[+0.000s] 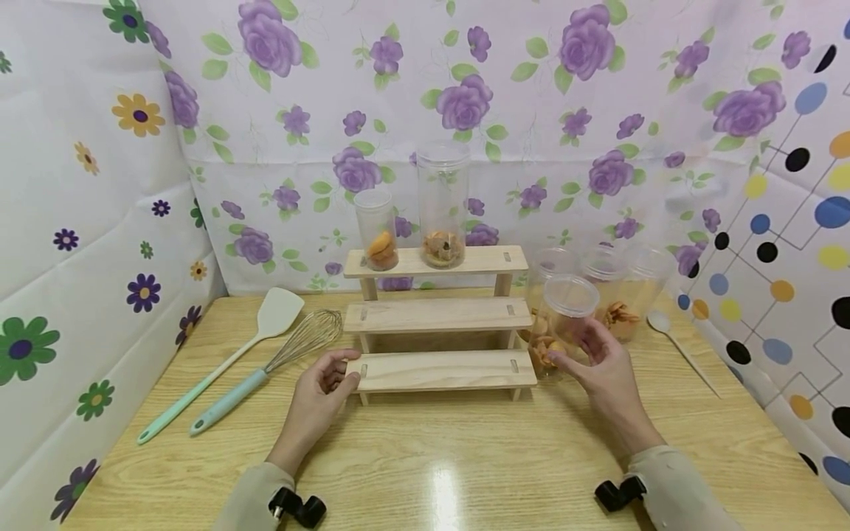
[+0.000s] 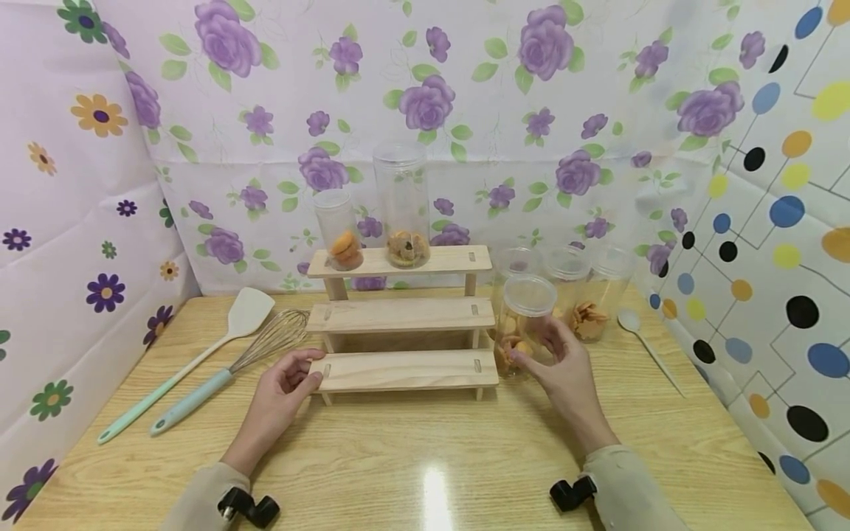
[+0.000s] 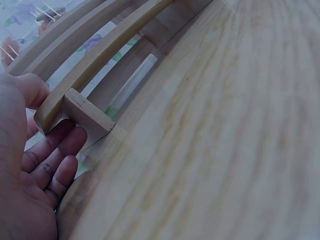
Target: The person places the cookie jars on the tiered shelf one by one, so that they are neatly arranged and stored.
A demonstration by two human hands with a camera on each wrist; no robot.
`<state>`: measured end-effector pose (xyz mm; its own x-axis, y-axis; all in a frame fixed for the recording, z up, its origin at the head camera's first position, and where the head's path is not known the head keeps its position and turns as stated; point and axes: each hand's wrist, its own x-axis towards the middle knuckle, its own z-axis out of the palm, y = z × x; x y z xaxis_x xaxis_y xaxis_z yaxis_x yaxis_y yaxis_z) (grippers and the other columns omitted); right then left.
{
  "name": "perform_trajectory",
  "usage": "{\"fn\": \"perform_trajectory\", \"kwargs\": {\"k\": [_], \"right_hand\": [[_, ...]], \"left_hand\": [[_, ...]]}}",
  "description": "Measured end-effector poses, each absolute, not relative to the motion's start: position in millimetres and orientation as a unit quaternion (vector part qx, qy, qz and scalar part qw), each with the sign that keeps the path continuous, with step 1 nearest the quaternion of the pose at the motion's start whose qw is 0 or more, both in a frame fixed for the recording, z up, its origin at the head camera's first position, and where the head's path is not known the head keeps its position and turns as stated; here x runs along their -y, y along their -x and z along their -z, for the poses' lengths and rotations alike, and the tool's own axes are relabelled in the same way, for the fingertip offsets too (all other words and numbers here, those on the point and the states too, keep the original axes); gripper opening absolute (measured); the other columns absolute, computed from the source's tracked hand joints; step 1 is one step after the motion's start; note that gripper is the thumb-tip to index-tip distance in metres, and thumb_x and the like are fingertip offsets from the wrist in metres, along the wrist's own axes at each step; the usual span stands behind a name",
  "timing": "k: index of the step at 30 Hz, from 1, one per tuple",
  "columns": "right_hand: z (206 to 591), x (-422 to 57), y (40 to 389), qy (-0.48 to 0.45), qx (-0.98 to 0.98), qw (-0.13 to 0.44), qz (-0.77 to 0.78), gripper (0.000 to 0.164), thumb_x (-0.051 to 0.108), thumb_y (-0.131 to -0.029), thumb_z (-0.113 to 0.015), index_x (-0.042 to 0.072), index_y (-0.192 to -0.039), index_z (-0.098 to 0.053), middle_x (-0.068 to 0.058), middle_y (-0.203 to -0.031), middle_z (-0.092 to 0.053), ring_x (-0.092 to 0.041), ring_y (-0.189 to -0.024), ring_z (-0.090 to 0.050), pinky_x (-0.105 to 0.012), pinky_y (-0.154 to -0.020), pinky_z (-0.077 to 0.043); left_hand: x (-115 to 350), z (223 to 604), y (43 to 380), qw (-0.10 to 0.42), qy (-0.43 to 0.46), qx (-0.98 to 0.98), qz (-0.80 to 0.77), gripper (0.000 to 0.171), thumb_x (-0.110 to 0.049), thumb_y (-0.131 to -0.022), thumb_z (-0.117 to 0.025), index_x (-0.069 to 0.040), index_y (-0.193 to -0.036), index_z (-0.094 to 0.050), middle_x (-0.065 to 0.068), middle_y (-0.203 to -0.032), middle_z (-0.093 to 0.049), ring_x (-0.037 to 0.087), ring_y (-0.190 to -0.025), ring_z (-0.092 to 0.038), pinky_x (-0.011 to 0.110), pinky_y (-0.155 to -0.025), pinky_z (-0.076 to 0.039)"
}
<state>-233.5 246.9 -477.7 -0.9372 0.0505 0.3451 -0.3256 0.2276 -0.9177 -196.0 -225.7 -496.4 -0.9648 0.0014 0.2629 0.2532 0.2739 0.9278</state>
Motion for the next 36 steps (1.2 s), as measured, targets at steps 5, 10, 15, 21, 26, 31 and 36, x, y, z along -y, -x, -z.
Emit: {"fn": "perform_trajectory", "kwargs": {"k": [5, 10, 15, 21, 26, 31, 36], "right_hand": [[479.5, -245.6, 233.4, -0.087, 0.78, 0.153, -0.601, 0.067, 0.011, -0.096, -0.09, -0.005, -0.152, -0.057, -0.022, -0.145, -0.063, -0.009, -0.129, -0.061, -0.018, -0.112, -0.048], [478.8, -246.2, 233.3, -0.091, 0.78, 0.161, -0.597, 0.064, 0.01, -0.095, -0.091, -0.005, -0.149, -0.059, -0.023, -0.144, -0.065, -0.009, -0.127, -0.063, -0.02, -0.111, -0.049], [474.8, -246.9, 232.5, -0.102, 0.774, 0.172, -0.6, 0.065, 0.005, -0.094, -0.091, -0.004, -0.15, -0.059, -0.017, -0.141, -0.067, -0.015, -0.126, -0.065, -0.02, -0.111, -0.05], [458.4, -248.4, 231.3, -0.128, 0.768, 0.199, -0.595, 0.045, -0.003, -0.092, -0.09, -0.004, -0.128, -0.063, -0.011, -0.125, -0.066, -0.023, -0.119, -0.065, -0.02, -0.107, -0.051], [430.3, -250.2, 226.1, -0.153, 0.768, 0.218, -0.583, 0.04, -0.006, -0.091, -0.089, -0.001, -0.117, -0.059, -0.008, -0.126, -0.068, -0.013, -0.119, -0.066, -0.017, -0.101, -0.052], [401.1, -248.7, 222.8, -0.177, 0.761, 0.22, -0.584, 0.036, -0.008, -0.092, -0.087, -0.003, -0.112, -0.057, -0.014, -0.136, -0.072, -0.017, -0.125, -0.069, -0.018, -0.099, -0.054], [377.5, -244.4, 224.2, -0.194, 0.753, 0.217, -0.59, 0.035, -0.005, -0.094, -0.086, -0.003, -0.105, -0.053, -0.02, -0.144, -0.068, -0.026, -0.133, -0.066, -0.02, -0.108, -0.051]], "left_hand": [[225.5, 495.9, 194.8, 0.103, 0.081, 0.793, 0.595, 0.028, -0.013, -0.109, -0.074, -0.014, -0.136, -0.074, 0.015, -0.103, -0.069, 0.017, -0.084, -0.063, 0.024, -0.072, -0.051], [225.4, 496.1, 194.7, 0.099, 0.082, 0.792, 0.596, 0.028, -0.014, -0.109, -0.074, -0.014, -0.137, -0.073, 0.015, -0.103, -0.069, 0.017, -0.084, -0.063, 0.025, -0.072, -0.051], [226.0, 496.3, 195.2, 0.098, 0.081, 0.792, 0.597, 0.028, -0.015, -0.109, -0.074, -0.015, -0.137, -0.073, 0.014, -0.105, -0.068, 0.018, -0.085, -0.063, 0.025, -0.073, -0.052], [226.6, 496.6, 195.3, 0.1, 0.079, 0.794, 0.595, 0.029, -0.013, -0.108, -0.075, -0.014, -0.137, -0.073, 0.014, -0.104, -0.069, 0.018, -0.085, -0.064, 0.024, -0.073, -0.051], [225.9, 495.1, 194.6, 0.103, 0.08, 0.796, 0.592, 0.028, -0.013, -0.109, -0.074, -0.014, -0.137, -0.073, 0.014, -0.104, -0.069, 0.018, -0.085, -0.064, 0.025, -0.073, -0.051], [226.0, 494.4, 194.8, 0.102, 0.078, 0.796, 0.592, 0.028, -0.012, -0.109, -0.074, -0.014, -0.137, -0.073, 0.014, -0.105, -0.068, 0.018, -0.085, -0.064, 0.025, -0.073, -0.052], [225.3, 495.6, 194.9, 0.101, 0.08, 0.796, 0.592, 0.028, -0.012, -0.109, -0.074, -0.013, -0.137, -0.073, 0.015, -0.105, -0.068, 0.018, -0.085, -0.064, 0.025, -0.073, -0.052]]}}
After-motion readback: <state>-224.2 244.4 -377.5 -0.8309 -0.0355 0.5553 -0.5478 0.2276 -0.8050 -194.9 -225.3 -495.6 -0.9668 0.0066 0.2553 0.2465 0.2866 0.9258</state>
